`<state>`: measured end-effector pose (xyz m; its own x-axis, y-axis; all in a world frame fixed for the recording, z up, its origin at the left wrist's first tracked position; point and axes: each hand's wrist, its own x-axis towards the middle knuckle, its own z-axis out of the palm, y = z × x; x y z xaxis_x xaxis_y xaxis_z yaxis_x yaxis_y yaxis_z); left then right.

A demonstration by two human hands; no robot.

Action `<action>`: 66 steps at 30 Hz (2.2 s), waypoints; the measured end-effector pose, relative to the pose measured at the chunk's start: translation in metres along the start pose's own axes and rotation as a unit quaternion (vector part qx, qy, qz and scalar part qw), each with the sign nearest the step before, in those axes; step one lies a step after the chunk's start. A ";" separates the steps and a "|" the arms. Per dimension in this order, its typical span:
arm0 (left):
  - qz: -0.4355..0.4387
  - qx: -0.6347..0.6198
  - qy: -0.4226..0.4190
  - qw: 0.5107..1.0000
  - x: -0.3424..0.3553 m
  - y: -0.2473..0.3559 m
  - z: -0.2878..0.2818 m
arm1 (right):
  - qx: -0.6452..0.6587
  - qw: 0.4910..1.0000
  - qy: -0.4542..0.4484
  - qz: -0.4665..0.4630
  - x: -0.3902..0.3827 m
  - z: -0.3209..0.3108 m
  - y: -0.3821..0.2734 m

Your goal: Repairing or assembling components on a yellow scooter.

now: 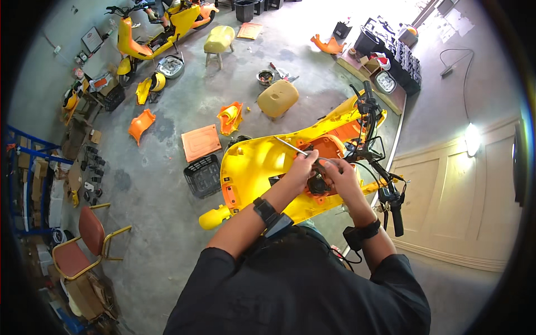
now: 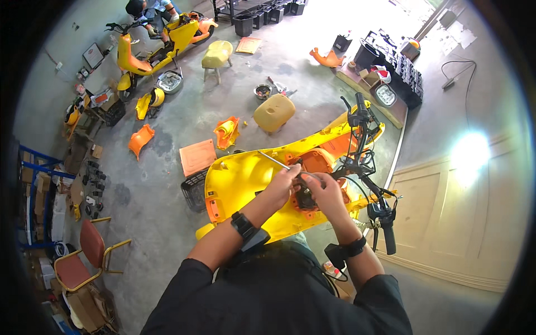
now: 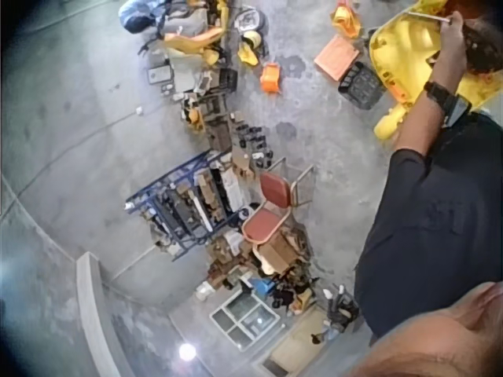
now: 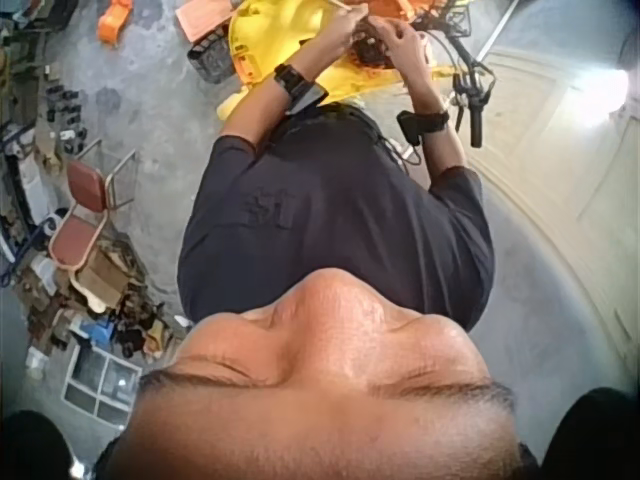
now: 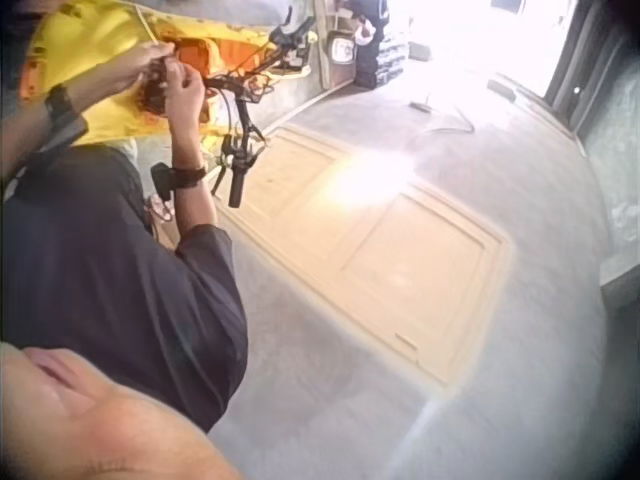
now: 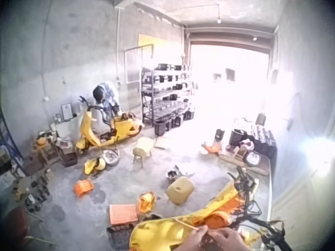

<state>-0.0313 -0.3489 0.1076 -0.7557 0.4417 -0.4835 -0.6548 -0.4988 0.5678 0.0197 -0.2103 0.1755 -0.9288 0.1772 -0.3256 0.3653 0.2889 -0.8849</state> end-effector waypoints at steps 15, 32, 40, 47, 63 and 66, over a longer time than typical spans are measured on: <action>-0.079 0.127 0.129 0.980 0.090 -0.051 -0.094 | -0.423 0.891 0.123 -0.112 0.042 -0.031 -0.012; 0.192 0.493 0.182 0.829 0.104 -0.073 -0.099 | -0.418 0.900 0.089 -0.085 0.065 -0.027 -0.015; 0.176 0.562 0.172 0.790 0.112 -0.066 -0.093 | -0.559 0.826 0.002 -0.073 0.106 -0.024 -0.040; 0.201 0.560 0.187 0.782 0.108 -0.070 -0.095 | -0.455 0.859 -0.129 -0.195 0.121 -0.028 -0.048; 0.168 0.574 0.109 0.794 0.129 -0.072 -0.115 | -0.662 0.700 -0.159 -0.216 0.135 -0.019 -0.039; 0.141 0.582 0.107 0.794 0.134 -0.072 -0.115 | -0.648 0.723 -0.139 -0.194 0.140 -0.015 -0.034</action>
<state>-0.0868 -0.3396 -0.0750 -0.9362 0.2368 -0.2597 -0.1012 0.5260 0.8444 -0.1217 -0.1809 0.1655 -0.8876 -0.2983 -0.3509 -0.3425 0.9369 0.0698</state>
